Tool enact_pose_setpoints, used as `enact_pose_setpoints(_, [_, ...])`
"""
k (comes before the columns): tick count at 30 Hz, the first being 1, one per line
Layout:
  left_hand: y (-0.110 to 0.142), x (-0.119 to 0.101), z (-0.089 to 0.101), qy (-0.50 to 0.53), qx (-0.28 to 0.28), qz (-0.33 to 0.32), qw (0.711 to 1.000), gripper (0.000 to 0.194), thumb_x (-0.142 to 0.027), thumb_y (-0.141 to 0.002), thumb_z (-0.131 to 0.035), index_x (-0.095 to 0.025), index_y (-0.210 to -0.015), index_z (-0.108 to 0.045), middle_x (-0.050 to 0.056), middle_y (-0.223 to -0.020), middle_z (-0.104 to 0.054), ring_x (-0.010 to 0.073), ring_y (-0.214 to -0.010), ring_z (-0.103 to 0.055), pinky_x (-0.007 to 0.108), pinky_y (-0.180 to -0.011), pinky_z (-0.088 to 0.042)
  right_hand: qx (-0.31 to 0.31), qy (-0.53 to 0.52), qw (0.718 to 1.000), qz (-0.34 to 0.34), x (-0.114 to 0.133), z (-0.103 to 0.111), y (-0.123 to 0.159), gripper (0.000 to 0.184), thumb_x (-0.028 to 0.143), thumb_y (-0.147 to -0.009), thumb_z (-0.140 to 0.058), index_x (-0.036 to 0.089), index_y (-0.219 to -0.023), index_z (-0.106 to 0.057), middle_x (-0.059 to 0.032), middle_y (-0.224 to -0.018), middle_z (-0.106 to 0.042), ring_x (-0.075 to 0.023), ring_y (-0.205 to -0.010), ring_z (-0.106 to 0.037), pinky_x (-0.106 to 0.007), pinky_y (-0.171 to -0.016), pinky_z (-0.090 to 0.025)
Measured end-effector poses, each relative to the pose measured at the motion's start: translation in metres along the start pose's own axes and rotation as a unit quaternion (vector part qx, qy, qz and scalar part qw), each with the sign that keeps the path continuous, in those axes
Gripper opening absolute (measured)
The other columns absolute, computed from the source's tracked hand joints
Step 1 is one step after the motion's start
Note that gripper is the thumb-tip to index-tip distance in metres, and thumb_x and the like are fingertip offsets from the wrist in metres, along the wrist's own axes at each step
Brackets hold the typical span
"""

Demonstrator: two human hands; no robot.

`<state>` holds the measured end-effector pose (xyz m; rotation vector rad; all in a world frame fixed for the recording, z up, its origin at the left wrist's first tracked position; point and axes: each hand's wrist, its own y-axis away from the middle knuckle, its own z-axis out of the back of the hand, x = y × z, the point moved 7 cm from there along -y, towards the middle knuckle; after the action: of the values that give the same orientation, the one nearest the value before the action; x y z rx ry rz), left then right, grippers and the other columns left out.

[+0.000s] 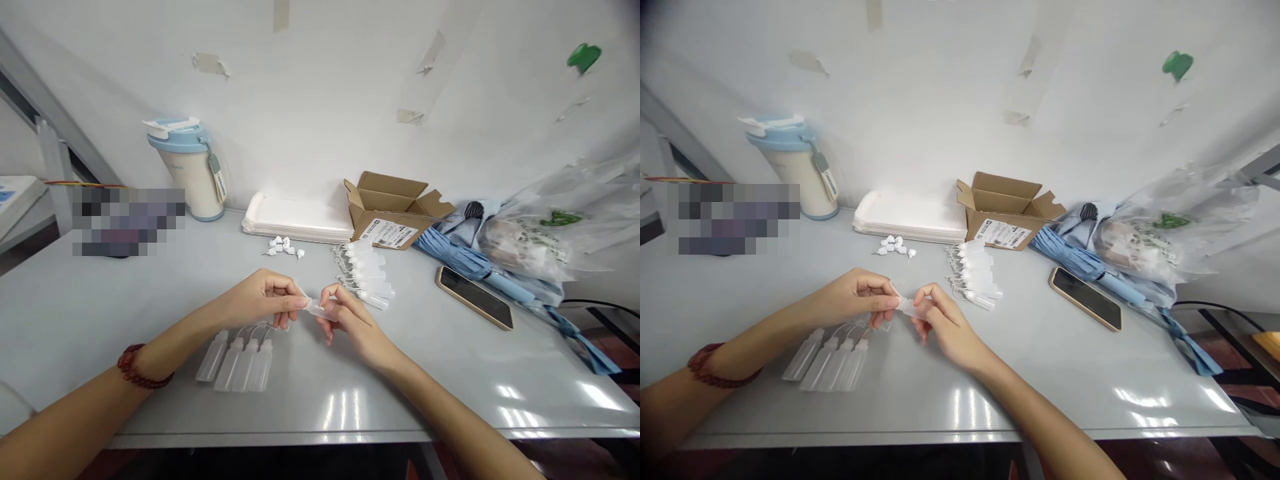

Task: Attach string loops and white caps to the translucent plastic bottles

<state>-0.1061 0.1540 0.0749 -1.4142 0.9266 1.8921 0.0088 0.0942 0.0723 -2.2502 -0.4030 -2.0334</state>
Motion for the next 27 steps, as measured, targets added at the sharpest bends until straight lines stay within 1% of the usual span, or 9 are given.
enact_pose_setpoints(4, [0.001, 0.002, 0.002, 0.04, -0.03, -0.002, 0.999, 0.019, -0.034, -0.075, -0.069, -0.017, -0.081, -0.064, -0.003, -0.064, -0.062, 0.0103, -0.056, -0.057, 0.022, -0.055, -0.048, 0.01, -0.08, 0.996, -0.034, -0.008, 0.001, -0.001, 0.006, 0.028, -0.087, -0.045, 0.022, -0.085, -0.043, 0.0054, -0.063, -0.044, -0.0098, -0.053, -0.042, -0.024, -0.052, -0.039])
enact_pose_setpoints(8, [0.002, 0.001, 0.003, 0.054, -0.057, -0.015, 0.997, 0.021, -0.032, -0.072, -0.072, -0.018, -0.086, -0.064, -0.002, -0.07, -0.063, 0.0124, -0.064, -0.058, 0.025, -0.062, -0.05, 0.019, -0.14, 0.989, -0.048, -0.012, 0.002, -0.002, 0.005, 0.026, -0.087, -0.045, 0.023, -0.086, -0.042, 0.0066, -0.061, -0.043, -0.0073, -0.047, -0.037, -0.023, -0.051, -0.038])
enact_pose_setpoints(11, [0.003, -0.003, 0.001, 0.025, -0.053, -0.013, 0.998, 0.021, -0.037, -0.079, -0.065, -0.018, -0.088, -0.065, -0.001, -0.067, -0.064, 0.0131, -0.063, -0.06, 0.025, -0.061, -0.049, 0.018, -0.144, 0.989, -0.039, -0.01, 0.003, -0.002, 0.004, 0.026, -0.088, -0.045, 0.023, -0.087, -0.042, 0.0064, -0.06, -0.044, -0.0071, -0.047, -0.036, -0.023, -0.051, -0.038])
enact_pose_setpoints(15, [0.004, -0.007, -0.003, -0.04, -0.04, -0.004, 0.998, 0.034, -0.042, -0.088, -0.05, -0.016, -0.071, -0.063, -0.001, -0.058, -0.061, 0.0123, -0.056, -0.058, 0.023, -0.056, -0.046, 0.026, -0.143, 0.988, -0.041, -0.009, 0.002, -0.002, 0.005, 0.027, -0.088, -0.046, 0.023, -0.087, -0.042, 0.0064, -0.06, -0.044, -0.0071, -0.046, -0.037, -0.023, -0.052, -0.038])
enact_pose_setpoints(17, [0.005, -0.008, -0.004, -0.056, -0.039, -0.002, 0.998, 0.034, -0.042, -0.088, -0.049, -0.016, -0.07, -0.062, -0.001, -0.056, -0.059, 0.0122, -0.055, -0.057, 0.023, -0.055, -0.044, 0.026, -0.149, 0.987, -0.048, -0.01, 0.002, -0.002, 0.006, 0.027, -0.087, -0.046, 0.023, -0.086, -0.042, 0.0071, -0.058, -0.043, -0.0068, -0.045, -0.035, -0.023, -0.051, -0.038])
enact_pose_setpoints(21, [0.008, -0.008, -0.007, -0.048, -0.042, -0.003, 0.998, 0.023, -0.039, -0.084, -0.055, -0.018, -0.087, -0.064, -0.003, -0.057, -0.057, 0.0117, -0.055, -0.053, 0.022, -0.054, -0.043, 0.022, -0.169, 0.983, -0.072, -0.013, 0.002, -0.002, 0.009, 0.027, -0.086, -0.048, 0.023, -0.087, -0.041, 0.0085, -0.057, -0.039, -0.0064, -0.044, -0.031, -0.022, -0.05, -0.038])
enact_pose_setpoints(23, [0.009, -0.008, -0.007, -0.041, -0.05, -0.01, 0.998, 0.022, -0.037, -0.082, -0.057, -0.019, -0.092, -0.064, -0.003, -0.06, -0.056, 0.0117, -0.057, -0.053, 0.022, -0.056, -0.043, 0.023, -0.183, 0.979, -0.086, -0.015, 0.001, -0.003, 0.011, 0.028, -0.085, -0.049, 0.023, -0.087, -0.04, 0.009, -0.056, -0.038, -0.006, -0.042, -0.028, -0.022, -0.047, -0.037])
enact_pose_setpoints(25, [0.009, -0.008, -0.008, -0.039, -0.058, -0.014, 0.997, 0.019, -0.035, -0.082, -0.058, -0.019, -0.091, -0.064, -0.003, -0.063, -0.055, 0.0116, -0.059, -0.053, 0.022, -0.057, -0.044, 0.029, -0.191, 0.977, -0.092, -0.016, -0.001, -0.003, 0.012, 0.03, -0.086, -0.048, 0.023, -0.087, -0.039, 0.0096, -0.055, -0.036, -0.0058, -0.041, -0.025, -0.021, -0.046, -0.036])
enact_pose_setpoints(27, [0.009, -0.007, -0.007, -0.034, -0.065, -0.007, 0.997, 0.018, -0.035, -0.082, -0.058, -0.018, -0.088, -0.063, -0.003, -0.062, -0.055, 0.0116, -0.059, -0.053, 0.022, -0.058, -0.044, 0.029, -0.169, 0.982, -0.085, -0.014, -0.001, -0.002, 0.014, 0.034, -0.088, -0.046, 0.023, -0.086, -0.039, 0.0093, -0.055, -0.035, -0.0065, -0.042, -0.028, -0.022, -0.046, -0.037])
